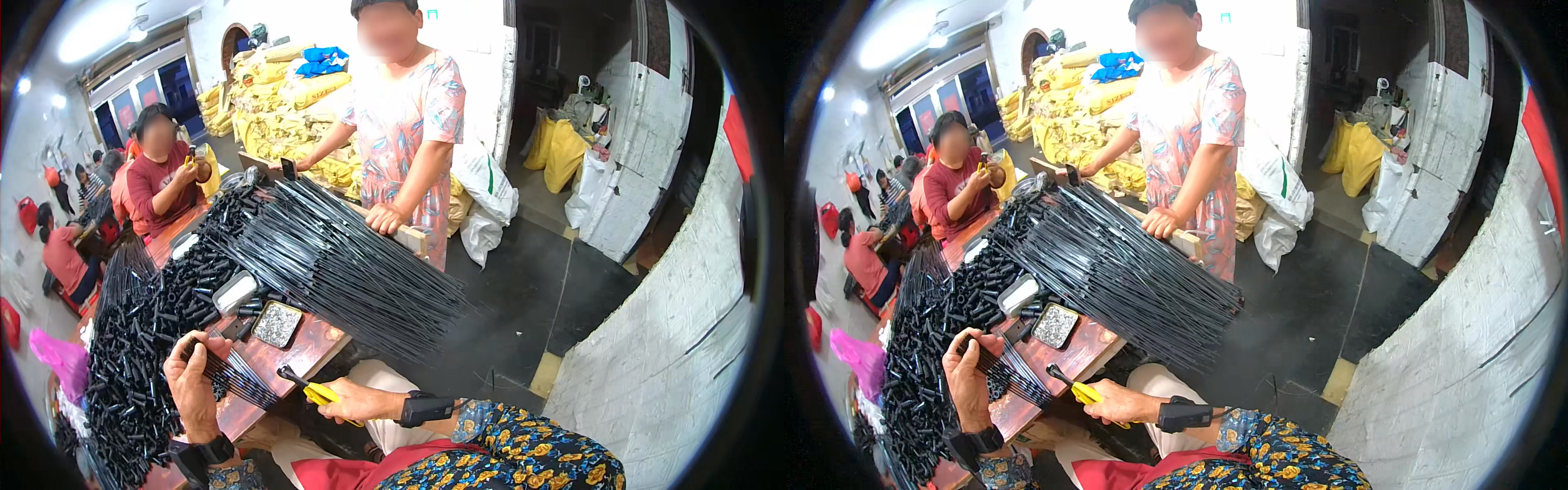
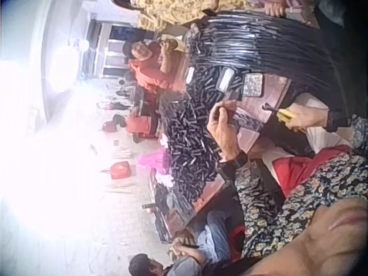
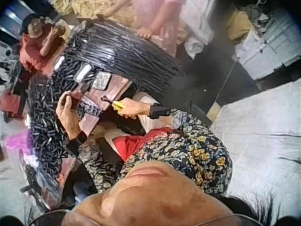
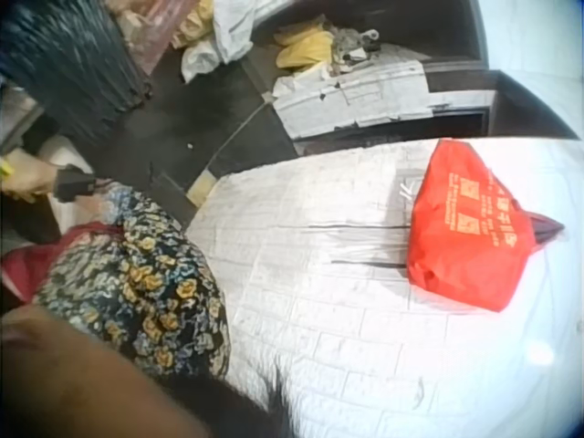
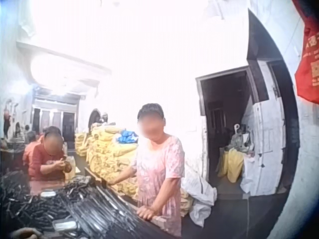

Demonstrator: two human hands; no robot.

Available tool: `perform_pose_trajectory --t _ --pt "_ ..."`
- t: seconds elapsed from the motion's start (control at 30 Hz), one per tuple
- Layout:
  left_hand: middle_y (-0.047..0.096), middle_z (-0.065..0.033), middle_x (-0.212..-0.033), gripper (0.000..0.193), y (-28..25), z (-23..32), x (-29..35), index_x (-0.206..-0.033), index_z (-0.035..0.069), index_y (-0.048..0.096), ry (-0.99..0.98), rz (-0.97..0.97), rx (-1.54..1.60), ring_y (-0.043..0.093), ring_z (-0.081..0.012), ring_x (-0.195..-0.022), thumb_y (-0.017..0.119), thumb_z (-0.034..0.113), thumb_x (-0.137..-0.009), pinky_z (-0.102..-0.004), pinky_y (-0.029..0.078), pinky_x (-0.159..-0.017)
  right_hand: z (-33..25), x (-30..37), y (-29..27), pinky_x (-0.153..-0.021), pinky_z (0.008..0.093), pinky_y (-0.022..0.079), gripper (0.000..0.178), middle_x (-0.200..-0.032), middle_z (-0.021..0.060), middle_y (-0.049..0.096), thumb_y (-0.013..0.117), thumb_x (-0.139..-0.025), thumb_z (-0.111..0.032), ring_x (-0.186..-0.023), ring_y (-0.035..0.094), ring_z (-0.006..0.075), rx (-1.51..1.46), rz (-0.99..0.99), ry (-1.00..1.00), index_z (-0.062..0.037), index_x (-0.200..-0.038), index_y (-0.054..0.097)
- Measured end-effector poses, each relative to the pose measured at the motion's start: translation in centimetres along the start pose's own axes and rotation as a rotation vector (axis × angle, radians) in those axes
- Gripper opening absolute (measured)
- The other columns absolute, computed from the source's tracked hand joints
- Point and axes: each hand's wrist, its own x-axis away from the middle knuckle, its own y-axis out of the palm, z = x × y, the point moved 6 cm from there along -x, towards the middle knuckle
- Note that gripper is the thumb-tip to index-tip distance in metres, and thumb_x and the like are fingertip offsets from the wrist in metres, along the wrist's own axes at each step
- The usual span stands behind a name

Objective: Manually bundle and secure black plastic umbrella ribs using a metal fastening tool.

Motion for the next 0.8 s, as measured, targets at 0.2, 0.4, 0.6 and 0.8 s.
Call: perform_pose_trajectory --t 0.2,0.4,0.6,0.8 --pt "0.068 -0.0122 -0.092 0.017 -0.7 0.4 1.3 -0.108 -0.003 0.058 -0.030 0.043 -0.031 0.069 -0.0218 -0.085 0.052 0.009 -0.096 -0.0346 0.057 -0.081 0.6 -0.2 1.3 -0.050 0.0241 0.043 0.015 -0.069 0.0004 0.051 0.054 -0.090 -0.009 -0.056 0.049 0.0079 0.088 -0.022 0.023 -0.0016 -0.103 0.053" --pt "0.067 -0.0091 -0.098 0.023 -1.1 -0.6 -1.4 -0.112 -0.001 0.060 0.029 0.002 -0.155 0.065 -0.0164 -0.085 0.055 0.015 -0.096 -0.0280 0.051 -0.077 -2.3 -1.7 -0.9 -0.070 0.0418 0.050 0.038 -0.088 0.0225 0.063 0.064 -0.080 -0.027 -0.077 0.063 0.0363 0.773 0.088 -0.339 0.0001 -0.105 0.057" --pt "0.067 -0.0195 -0.103 0.020 -1.8 -0.5 -1.3 -0.111 -0.003 0.059 -0.040 -0.001 0.028 0.067 -0.0298 -0.098 0.051 0.009 -0.098 -0.0394 0.054 -0.090 -5.0 -3.4 -1.5 -0.079 0.0477 0.049 0.052 -0.099 0.0241 0.064 0.067 -0.080 -0.031 -0.096 0.062 0.0401 0.968 0.238 -0.306 -0.0029 -0.121 0.052" --pt "0.067 -0.0218 -0.103 0.020 -2.0 -0.3 -0.2 -0.110 -0.004 0.058 -0.026 0.000 0.036 0.067 -0.0332 -0.098 0.049 0.008 -0.098 -0.0402 0.056 -0.089 -4.7 -6.0 0.3 -0.059 0.0540 0.047 0.041 -0.077 0.0280 0.061 0.067 -0.079 -0.027 -0.070 0.063 0.0427 1.189 0.391 -0.544 0.0030 -0.103 0.053"
